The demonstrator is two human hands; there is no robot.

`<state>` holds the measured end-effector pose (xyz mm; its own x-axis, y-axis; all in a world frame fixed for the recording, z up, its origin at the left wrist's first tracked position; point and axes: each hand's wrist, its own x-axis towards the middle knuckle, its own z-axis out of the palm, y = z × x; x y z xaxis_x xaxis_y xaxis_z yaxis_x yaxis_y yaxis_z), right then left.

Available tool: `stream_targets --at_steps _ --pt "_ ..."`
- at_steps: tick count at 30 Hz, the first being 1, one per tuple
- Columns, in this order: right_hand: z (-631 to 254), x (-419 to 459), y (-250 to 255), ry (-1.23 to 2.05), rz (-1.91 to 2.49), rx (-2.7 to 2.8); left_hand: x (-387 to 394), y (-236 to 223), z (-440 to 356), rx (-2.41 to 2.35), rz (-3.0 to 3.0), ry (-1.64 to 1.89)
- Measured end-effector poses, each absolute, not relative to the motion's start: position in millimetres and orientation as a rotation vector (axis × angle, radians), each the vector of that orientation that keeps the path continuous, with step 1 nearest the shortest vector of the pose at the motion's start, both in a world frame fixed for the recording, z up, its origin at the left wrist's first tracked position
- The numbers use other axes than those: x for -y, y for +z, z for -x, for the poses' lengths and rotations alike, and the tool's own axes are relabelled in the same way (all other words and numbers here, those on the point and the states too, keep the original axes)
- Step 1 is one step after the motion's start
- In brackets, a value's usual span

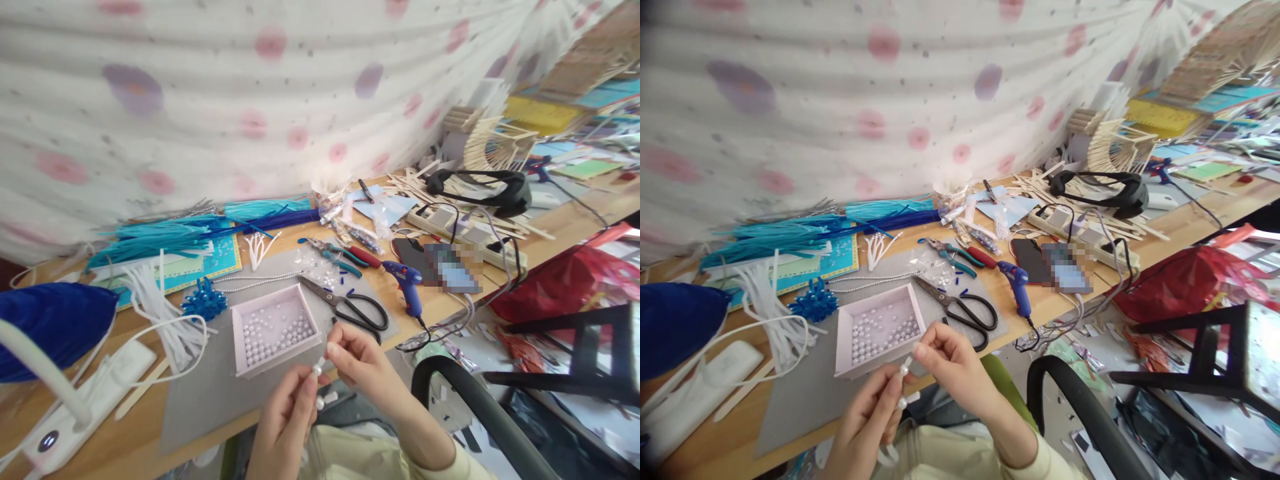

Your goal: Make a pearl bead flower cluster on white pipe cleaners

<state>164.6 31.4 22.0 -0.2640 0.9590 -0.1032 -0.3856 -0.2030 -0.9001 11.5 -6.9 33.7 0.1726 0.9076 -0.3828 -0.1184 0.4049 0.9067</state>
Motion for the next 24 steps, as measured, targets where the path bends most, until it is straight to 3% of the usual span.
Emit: stream_targets --at_steps 24 --pt "-162.1 -29.2 19.6 1.764 0.823 0.827 7.8 29.3 -9.3 -1.24 -1.022 0.833"
